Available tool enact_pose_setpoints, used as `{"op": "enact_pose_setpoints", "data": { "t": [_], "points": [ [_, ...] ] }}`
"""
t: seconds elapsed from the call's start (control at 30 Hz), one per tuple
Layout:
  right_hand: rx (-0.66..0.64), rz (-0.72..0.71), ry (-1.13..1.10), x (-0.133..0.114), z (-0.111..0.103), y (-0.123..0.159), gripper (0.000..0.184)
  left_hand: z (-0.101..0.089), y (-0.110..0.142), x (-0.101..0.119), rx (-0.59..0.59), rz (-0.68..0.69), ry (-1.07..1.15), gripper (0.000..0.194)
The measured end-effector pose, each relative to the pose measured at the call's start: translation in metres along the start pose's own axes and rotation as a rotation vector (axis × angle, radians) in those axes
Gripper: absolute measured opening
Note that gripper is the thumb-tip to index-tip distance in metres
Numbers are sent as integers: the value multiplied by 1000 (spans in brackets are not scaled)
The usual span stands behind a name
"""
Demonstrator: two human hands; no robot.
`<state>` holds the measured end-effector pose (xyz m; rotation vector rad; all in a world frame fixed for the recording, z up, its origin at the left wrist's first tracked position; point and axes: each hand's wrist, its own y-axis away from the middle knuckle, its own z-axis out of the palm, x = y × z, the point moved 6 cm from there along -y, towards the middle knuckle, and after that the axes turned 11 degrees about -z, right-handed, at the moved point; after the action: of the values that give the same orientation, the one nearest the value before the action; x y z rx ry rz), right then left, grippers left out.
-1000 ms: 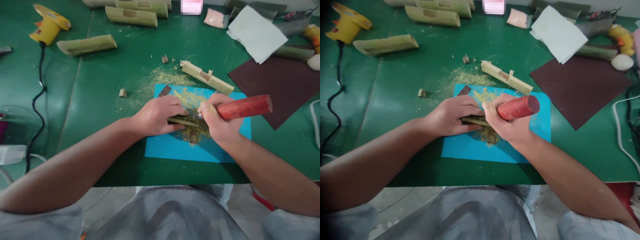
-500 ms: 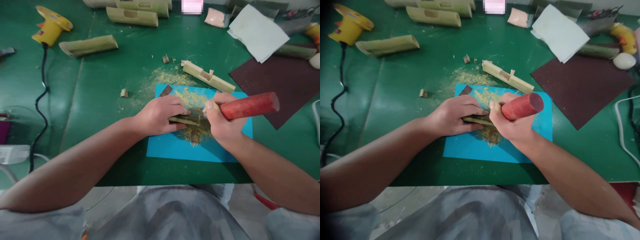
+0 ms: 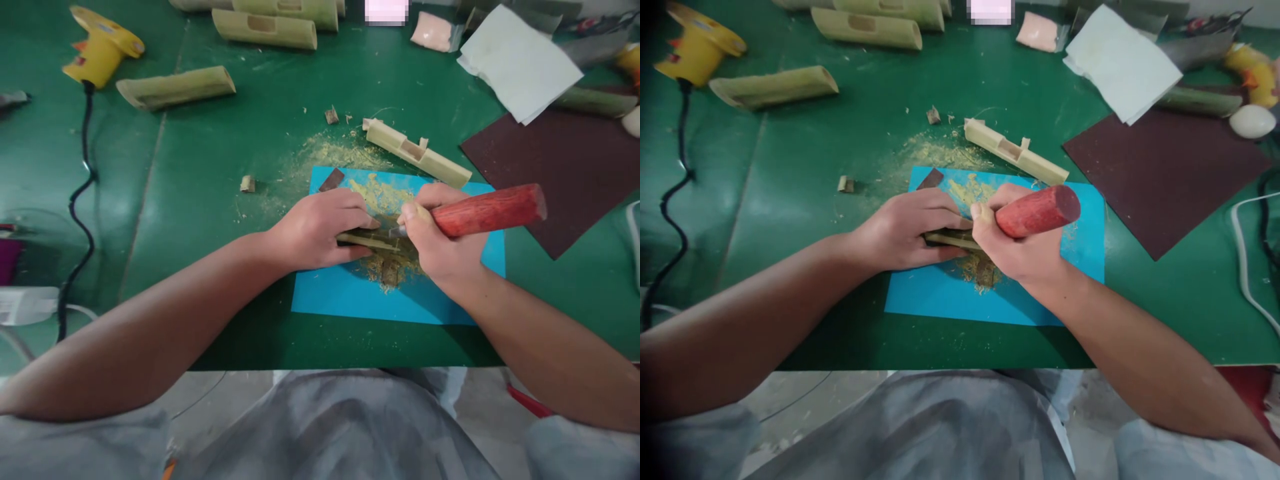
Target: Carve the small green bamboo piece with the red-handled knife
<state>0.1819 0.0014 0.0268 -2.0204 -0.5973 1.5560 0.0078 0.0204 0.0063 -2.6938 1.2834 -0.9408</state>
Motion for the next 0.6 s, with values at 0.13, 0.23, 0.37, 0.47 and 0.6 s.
{"op": "enact_pose_setpoints", "data": {
  "t": [0.13, 0.23, 0.37, 0.47, 0.6],
  "points": [
    [20, 6, 39, 2, -3, 2, 44, -1, 0, 2, -5, -4, -5, 22],
    [87, 2, 23, 1, -5, 3, 42, 0, 0, 1, -7, -7, -7, 22],
    [6, -34, -38, -6, 2, -1, 44, 0, 0, 0, 4, 2, 10, 22],
    [24, -19, -37, -6, 2, -3, 49, -1, 0, 1, 15, 20, 17, 23],
    [50, 16, 7, -2, -2, 0, 46, 0, 0, 1, -19, -12, -4, 24]
  ]
}}
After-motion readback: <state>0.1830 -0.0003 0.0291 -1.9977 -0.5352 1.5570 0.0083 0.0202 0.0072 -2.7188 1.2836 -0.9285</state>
